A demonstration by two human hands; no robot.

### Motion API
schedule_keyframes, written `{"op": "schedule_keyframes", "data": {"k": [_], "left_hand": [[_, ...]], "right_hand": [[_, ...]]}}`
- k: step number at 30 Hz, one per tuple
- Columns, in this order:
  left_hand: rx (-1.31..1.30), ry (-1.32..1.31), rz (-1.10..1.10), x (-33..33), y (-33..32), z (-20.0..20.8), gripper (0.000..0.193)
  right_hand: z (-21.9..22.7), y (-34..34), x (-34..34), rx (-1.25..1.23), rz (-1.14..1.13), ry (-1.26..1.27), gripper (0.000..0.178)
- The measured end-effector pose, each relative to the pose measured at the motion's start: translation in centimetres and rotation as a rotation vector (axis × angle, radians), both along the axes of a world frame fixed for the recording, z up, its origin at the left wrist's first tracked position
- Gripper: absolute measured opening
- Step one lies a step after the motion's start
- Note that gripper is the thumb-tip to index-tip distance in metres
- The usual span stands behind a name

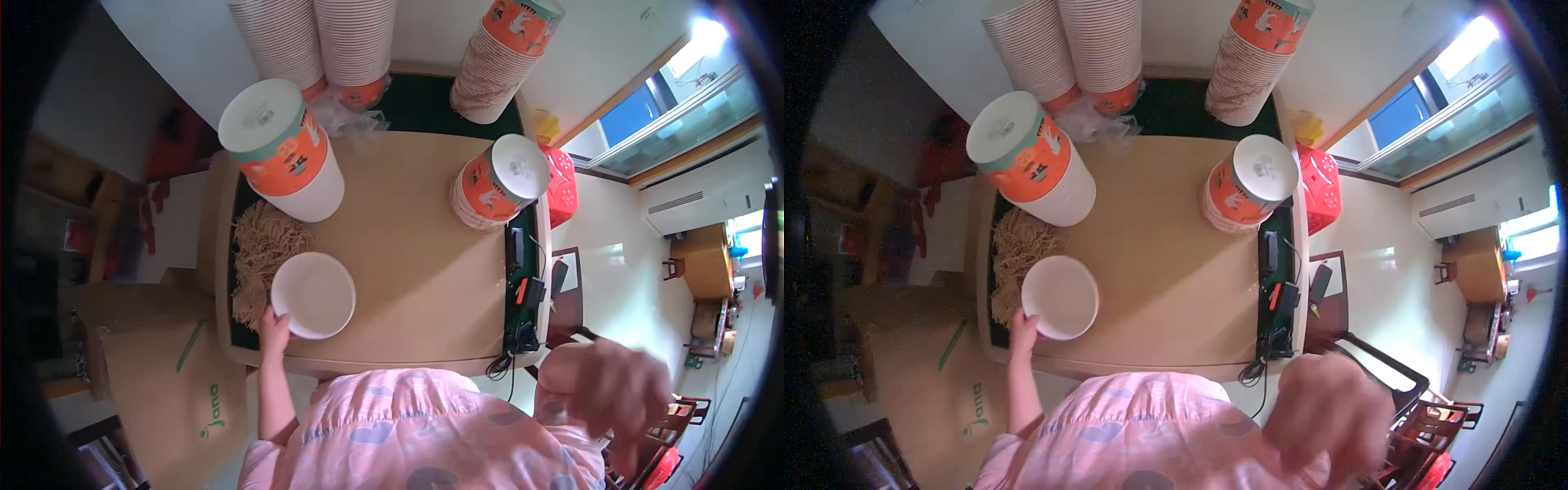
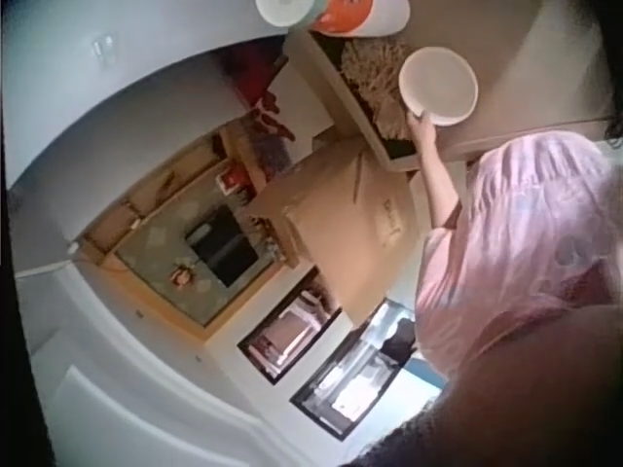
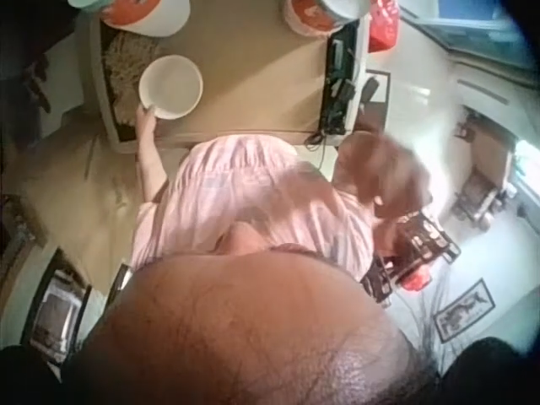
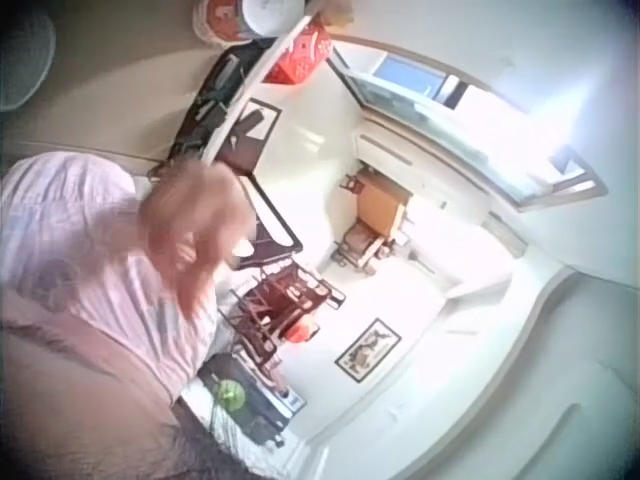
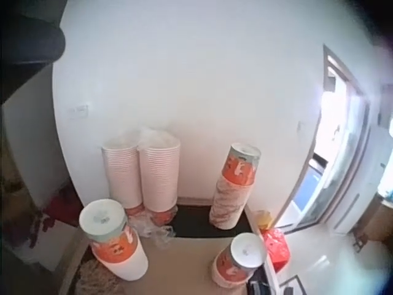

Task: The recorder is threading a white string through holes in a red and white paper cup, likely to create a handle.

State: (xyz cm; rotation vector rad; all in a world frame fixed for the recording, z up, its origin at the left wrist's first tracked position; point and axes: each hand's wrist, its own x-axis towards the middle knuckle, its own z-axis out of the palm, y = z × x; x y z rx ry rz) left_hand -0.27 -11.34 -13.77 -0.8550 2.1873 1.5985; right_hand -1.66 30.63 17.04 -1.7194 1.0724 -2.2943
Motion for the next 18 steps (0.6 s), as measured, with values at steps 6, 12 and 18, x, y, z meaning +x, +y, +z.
{"op": "schedule_keyframes", "data": {"k": [6, 12, 18], "left_hand": [[0.045, 0.118, -0.165, 0.5, 7.2, 1.3, 0.025], [0.096, 0.151, -0.275, 0.6, 10.1, 1.4, 0.022], [0.356, 0.218, -0.133, 1.3, 7.8, 0.8, 0.055]], "right_hand": [[5.0, -6.5, 3.0, 0.071, 0.601, 0.223, 0.016], [3.4, -9.2, 8.3, 0.019, 0.653, 0.076, 0.019], [2.7, -10.2, 8.9, 0.189, 0.813, 0.018, 0.024]]}}
